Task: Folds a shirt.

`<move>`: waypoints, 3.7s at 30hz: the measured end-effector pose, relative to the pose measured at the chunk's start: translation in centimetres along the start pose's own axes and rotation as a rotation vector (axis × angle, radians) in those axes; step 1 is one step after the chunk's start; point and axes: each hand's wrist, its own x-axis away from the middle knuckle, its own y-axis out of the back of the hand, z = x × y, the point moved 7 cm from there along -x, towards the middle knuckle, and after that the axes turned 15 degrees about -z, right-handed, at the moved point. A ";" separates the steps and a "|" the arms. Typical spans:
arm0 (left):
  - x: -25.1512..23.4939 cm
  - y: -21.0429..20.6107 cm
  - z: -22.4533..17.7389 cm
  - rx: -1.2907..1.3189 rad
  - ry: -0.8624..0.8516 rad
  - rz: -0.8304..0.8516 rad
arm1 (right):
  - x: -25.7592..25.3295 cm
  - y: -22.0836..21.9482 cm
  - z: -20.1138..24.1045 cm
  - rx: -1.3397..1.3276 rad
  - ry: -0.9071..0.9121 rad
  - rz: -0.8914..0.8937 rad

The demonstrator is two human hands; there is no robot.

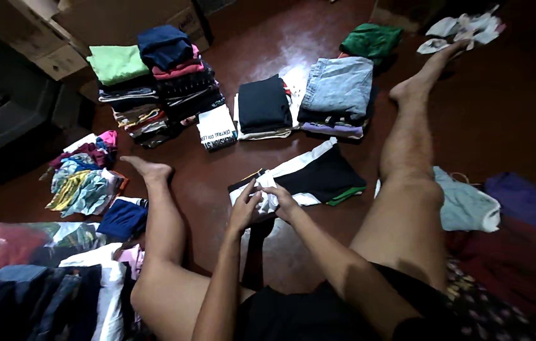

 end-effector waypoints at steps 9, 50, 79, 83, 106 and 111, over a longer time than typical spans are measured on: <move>0.4 3.6 6.8 -0.587 -0.067 -0.397 | -3.4 5.9 3.6 0.902 0.359 -0.182; 4.3 6.1 -1.0 -0.124 0.279 -0.035 | 10.5 1.9 -2.6 0.460 -0.555 -0.084; -0.5 5.0 7.2 -0.426 0.184 -0.464 | -0.7 3.0 -0.3 1.082 0.558 -0.248; -0.4 5.5 5.4 -0.467 0.133 -0.566 | 1.1 2.2 2.2 0.976 0.736 -0.322; 0.7 5.2 8.7 0.317 0.426 -0.296 | -0.2 3.2 -0.2 1.228 0.713 -0.070; 1.8 6.2 9.8 0.427 0.551 -0.453 | 5.0 -0.7 -0.5 1.452 1.029 0.185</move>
